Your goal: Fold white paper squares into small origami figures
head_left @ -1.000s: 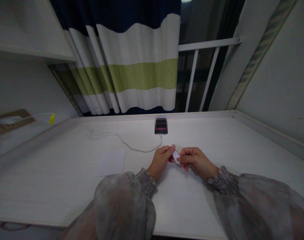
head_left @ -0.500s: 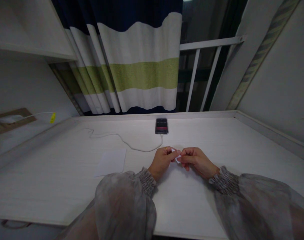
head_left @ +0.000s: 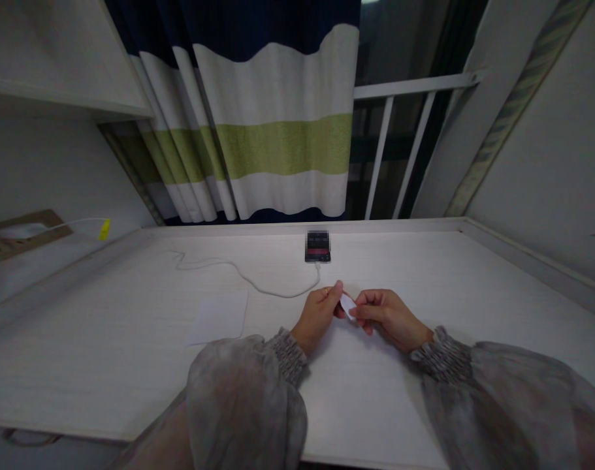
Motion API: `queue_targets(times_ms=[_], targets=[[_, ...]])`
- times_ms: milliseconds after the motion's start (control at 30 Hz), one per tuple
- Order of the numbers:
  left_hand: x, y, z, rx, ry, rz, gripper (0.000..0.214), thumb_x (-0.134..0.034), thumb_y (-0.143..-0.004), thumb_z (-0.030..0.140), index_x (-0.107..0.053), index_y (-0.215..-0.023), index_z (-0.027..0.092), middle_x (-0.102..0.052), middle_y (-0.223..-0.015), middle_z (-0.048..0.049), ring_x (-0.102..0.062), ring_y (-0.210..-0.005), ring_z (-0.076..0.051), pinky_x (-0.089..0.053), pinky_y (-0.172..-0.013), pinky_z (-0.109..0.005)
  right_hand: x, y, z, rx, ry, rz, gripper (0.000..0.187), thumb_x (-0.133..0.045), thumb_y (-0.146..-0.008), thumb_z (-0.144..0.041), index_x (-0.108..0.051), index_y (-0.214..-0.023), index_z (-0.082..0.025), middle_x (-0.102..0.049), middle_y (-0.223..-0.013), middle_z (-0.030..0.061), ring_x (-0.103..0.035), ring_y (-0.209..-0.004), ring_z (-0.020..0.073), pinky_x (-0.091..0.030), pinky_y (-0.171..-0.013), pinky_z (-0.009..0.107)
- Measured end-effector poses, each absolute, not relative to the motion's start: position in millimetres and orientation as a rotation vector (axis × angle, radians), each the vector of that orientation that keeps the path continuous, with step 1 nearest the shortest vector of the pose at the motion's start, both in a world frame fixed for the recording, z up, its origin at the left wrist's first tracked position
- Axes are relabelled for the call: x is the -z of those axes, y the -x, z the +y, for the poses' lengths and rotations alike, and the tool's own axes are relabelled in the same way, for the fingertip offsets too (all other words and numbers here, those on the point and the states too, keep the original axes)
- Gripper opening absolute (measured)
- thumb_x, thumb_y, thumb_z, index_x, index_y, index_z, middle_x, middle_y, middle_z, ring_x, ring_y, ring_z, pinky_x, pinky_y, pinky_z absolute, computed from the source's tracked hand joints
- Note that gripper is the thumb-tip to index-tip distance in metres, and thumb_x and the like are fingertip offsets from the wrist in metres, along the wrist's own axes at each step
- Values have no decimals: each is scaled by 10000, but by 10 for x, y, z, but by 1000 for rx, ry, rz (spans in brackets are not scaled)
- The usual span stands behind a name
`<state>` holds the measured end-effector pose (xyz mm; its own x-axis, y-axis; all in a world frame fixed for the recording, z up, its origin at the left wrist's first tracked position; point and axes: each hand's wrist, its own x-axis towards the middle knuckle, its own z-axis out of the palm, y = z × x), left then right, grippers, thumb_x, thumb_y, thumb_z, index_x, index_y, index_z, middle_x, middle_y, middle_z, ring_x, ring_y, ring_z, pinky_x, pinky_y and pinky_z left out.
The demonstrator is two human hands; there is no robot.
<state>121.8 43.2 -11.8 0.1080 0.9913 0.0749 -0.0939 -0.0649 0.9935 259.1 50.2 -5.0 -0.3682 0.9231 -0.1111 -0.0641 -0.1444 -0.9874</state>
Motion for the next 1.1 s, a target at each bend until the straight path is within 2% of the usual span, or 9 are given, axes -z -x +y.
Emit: queue_targets(times_ms=[67,133,233,300,500,733,933,1000,1100], targets=[[120,-1219,435,-1220,-1198,1001,515,-449,-710,601,-600,-571,129,-520,-492,-17,-428,-473,-102,-330,-498,-239,49,-2595,505,-1631,1034,-1332,163,-692,-518,-206,-545,-482,-144,-548,-392,-33,-430,-318,56,-327,-333,182],[124,-1221,439,-1210,-1182,983,478,-503,-680,589,-597,-581,131,-522,-497,-10,-433,-472,-98,-336,-498,-235,44,-2594,505,-1639,1031,-1325,160,-692,-513,-206,-548,-479,-145,-545,-392,-34,-427,-319,55,-329,-334,183],[128,-1221,442,-1191,-1207,994,330,-688,-560,448,-580,-568,137,-534,-499,10,-438,-478,-88,-341,-503,-222,33,-2587,498,-1651,1030,-1328,143,-690,-506,-206,-562,-490,-142,-547,-398,-31,-428,-328,57,-332,-338,186],[128,-1220,443,-1193,-1208,991,275,-718,-531,373,-576,-557,139,-539,-495,17,-434,-476,-82,-334,-498,-215,29,-2584,494,-1659,1031,-1335,138,-691,-506,-207,-572,-502,-138,-548,-400,-30,-428,-330,56,-332,-339,186],[112,-1227,432,-1226,-1205,998,261,-684,-564,376,-583,-551,135,-498,-463,30,-393,-447,-72,-299,-470,-214,35,-2586,497,-1656,1024,-1349,176,-708,-514,-221,-554,-493,-139,-547,-396,-33,-430,-325,53,-332,-344,182],[91,-1238,406,-1295,-1172,1052,409,-582,-646,502,-523,-451,148,-428,-402,30,-359,-413,-78,-274,-457,-232,23,-2581,488,-1665,1017,-1349,181,-715,-509,-230,-559,-493,-140,-557,-399,-31,-437,-320,57,-336,-344,187],[100,-1229,418,-1302,-1165,1086,495,-503,-695,567,-510,-427,150,-429,-380,18,-369,-387,-81,-276,-448,-237,27,-2588,492,-1736,993,-1299,161,-720,-499,-194,-572,-476,-134,-565,-386,-22,-433,-302,54,-330,-328,176],[102,-1225,432,-1289,-1120,1043,530,-461,-702,605,-552,-469,138,-473,-420,-1,-400,-405,-87,-296,-455,-235,22,-2595,494,-1753,985,-1278,170,-728,-497,-196,-572,-473,-131,-565,-382,-19,-430,-295,51,-323,-323,171],[96,-1214,449,-1256,-1023,905,538,-462,-691,621,-634,-644,113,-547,-543,-27,-446,-458,-92,-333,-489,-233,9,-2612,501,-1773,961,-1240,181,-740,-491,-202,-573,-482,-131,-565,-387,-24,-435,-299,44,-327,-327,162]])
